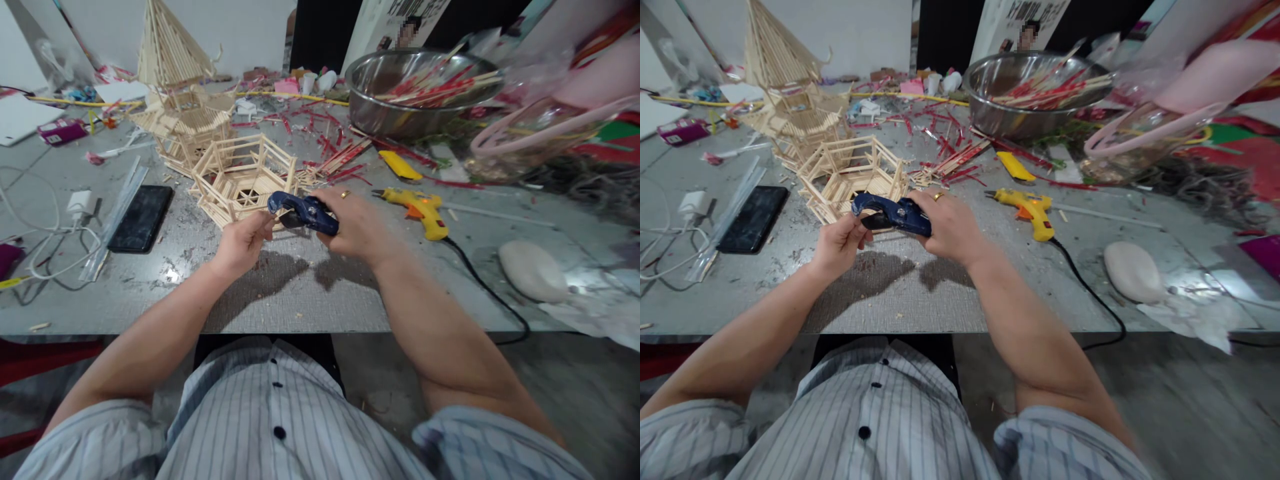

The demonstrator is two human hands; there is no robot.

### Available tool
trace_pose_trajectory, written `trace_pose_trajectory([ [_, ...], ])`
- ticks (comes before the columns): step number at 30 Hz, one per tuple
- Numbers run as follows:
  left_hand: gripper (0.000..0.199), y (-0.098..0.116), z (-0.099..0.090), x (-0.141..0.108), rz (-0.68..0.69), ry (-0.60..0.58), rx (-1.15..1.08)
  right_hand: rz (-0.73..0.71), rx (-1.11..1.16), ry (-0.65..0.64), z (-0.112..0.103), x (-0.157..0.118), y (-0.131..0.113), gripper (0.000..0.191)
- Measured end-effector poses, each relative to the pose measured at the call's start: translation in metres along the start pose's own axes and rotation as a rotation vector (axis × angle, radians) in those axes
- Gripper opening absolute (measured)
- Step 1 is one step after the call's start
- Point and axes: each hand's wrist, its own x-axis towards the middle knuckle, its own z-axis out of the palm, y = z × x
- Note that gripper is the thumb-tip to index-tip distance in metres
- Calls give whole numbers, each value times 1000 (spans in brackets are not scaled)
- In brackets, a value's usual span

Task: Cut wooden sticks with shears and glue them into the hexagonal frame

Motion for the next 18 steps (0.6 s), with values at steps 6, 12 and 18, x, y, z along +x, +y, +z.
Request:
trace_pose_trajectory([
  [6, 26, 3, 0, 1, -56, -13, 3, 5, 7, 2, 0, 1, 0, 58],
  [12, 24, 2, 0, 1, -43, -17, -3, -10, 6, 22, 2, 1, 0, 49],
  [18, 27, 2, 0, 0, -27, -13, -13, 0, -1, 18, 3, 1, 1, 49],
])
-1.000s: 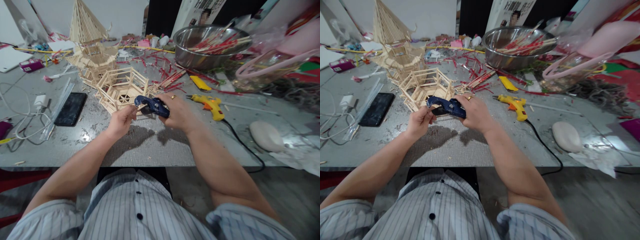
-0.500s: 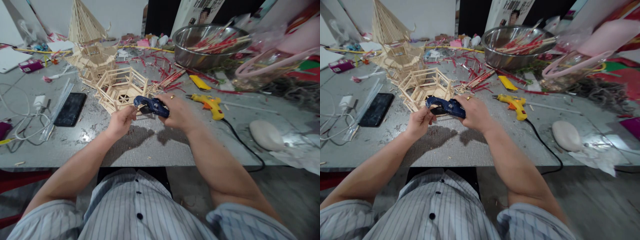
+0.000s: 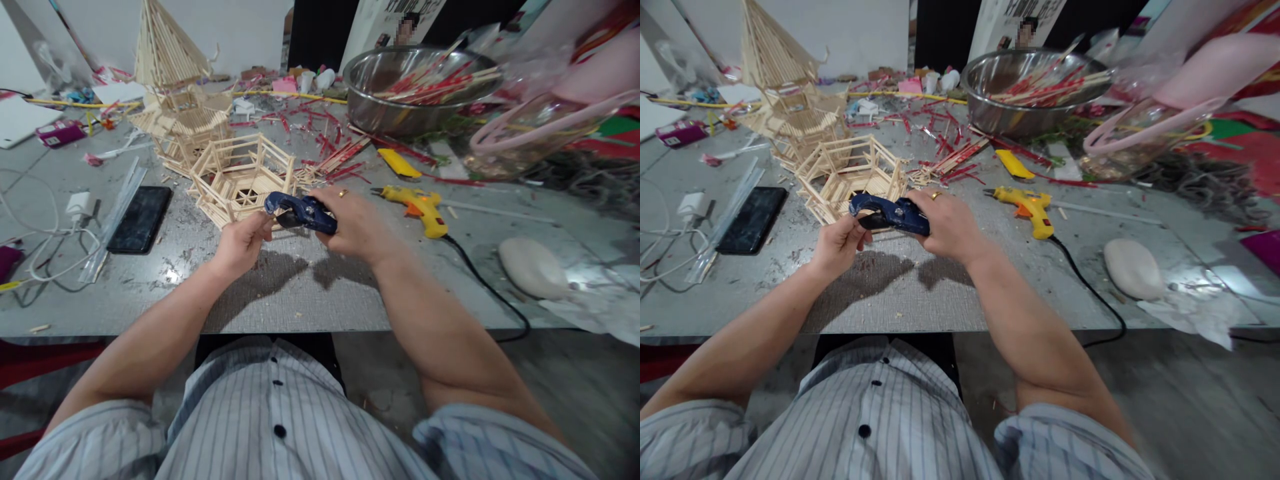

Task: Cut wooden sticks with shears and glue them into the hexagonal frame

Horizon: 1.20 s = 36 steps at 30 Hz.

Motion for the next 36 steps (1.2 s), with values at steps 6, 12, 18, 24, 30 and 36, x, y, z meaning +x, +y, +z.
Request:
trace_pose_trajectory([
  [6, 28, 5, 0, 2, 41, -3, -5, 19, 0, -1, 2, -1, 1, 44],
  [12, 26, -2, 1, 2, 124, 24, 110, 59, -67, -54, -4, -1, -5, 45],
  [18, 23, -3, 1, 1, 148, 14, 112, 96, -149, -78, -7, -1, -9, 44],
  [24, 22, -4, 1, 0, 138, 11, 128, 124, -145, -91, -4, -1, -10, 43],
  [30, 20, -5, 2, 0, 130, 13, 104, 169, -114, -139, -6, 1, -12, 40],
  [36, 18, -5, 2, 1, 130, 19, 96, 186, -117, -153, -6, 1, -13, 37],
])
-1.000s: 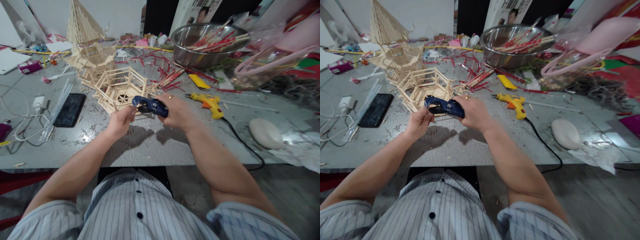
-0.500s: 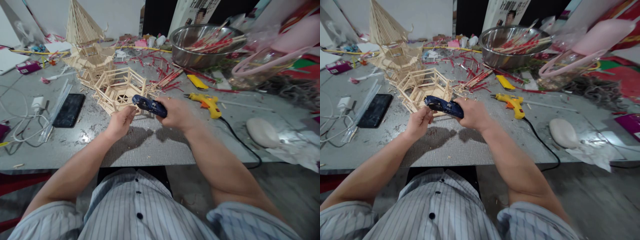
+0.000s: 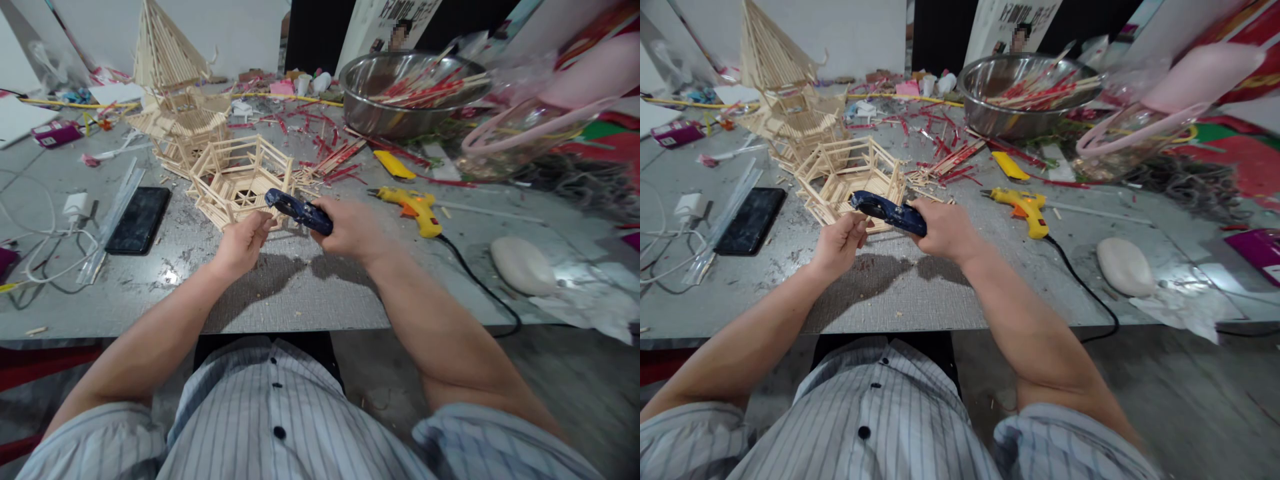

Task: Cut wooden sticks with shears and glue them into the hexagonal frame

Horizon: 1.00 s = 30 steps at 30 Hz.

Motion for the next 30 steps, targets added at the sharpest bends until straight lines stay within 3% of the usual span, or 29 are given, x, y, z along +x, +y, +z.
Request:
trace_pose_trajectory([
  [13, 23, 3, -1, 1, -107, -25, -9, 75, -30, -19, 5, 3, -2, 27],
  [18, 22, 4, -2, 0, -138, -50, 24, 33, 54, -7, 9, 5, 4, 40],
  [23, 16, 3, -1, -2, -148, 2, 69, 2, 67, 58, 12, 7, 12, 55],
  [30, 13, -1, 2, -2, -131, 64, 51, -47, 28, 56, 6, 6, 8, 53],
])
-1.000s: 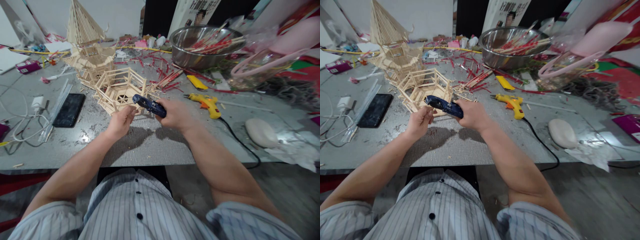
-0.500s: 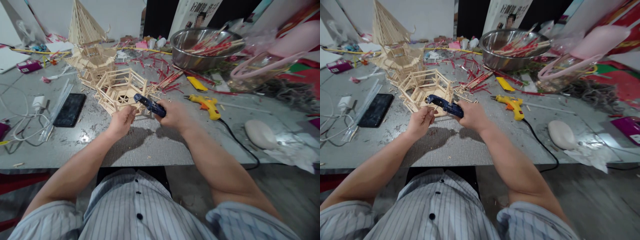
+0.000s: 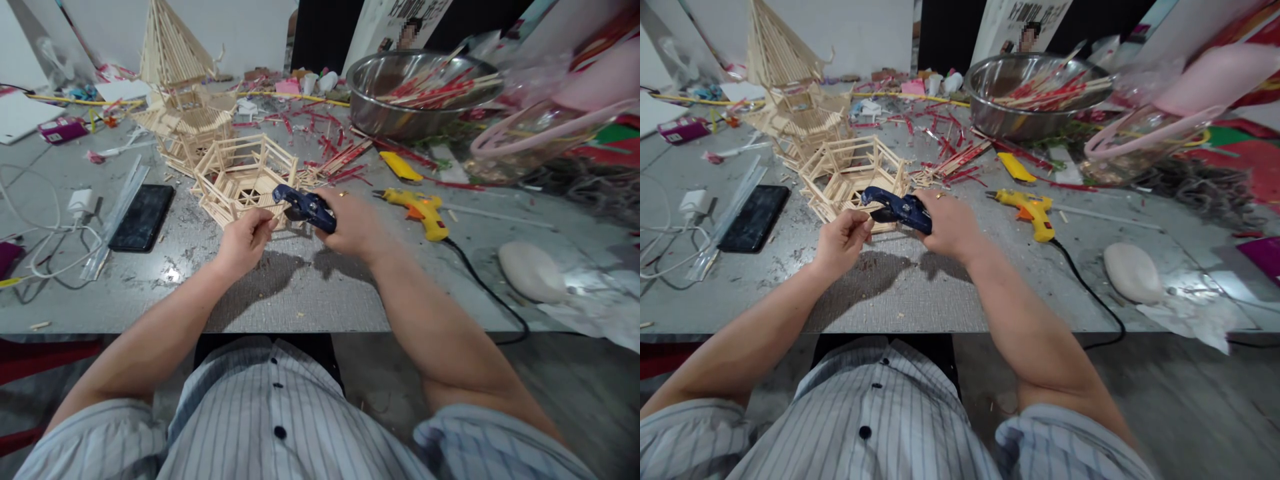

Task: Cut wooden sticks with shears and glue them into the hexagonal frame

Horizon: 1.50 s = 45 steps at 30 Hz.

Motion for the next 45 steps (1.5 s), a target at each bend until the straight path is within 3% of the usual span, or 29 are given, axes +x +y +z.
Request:
trace_pose_trajectory([
  [12, 13, 0, 0, 0, 7, 6, 12, -46, -31, 42, 0, -3, -3, 50],
  [45, 15, -2, -1, -1, 6, -2, 29, 17, -76, -40, -8, -4, -6, 36],
])
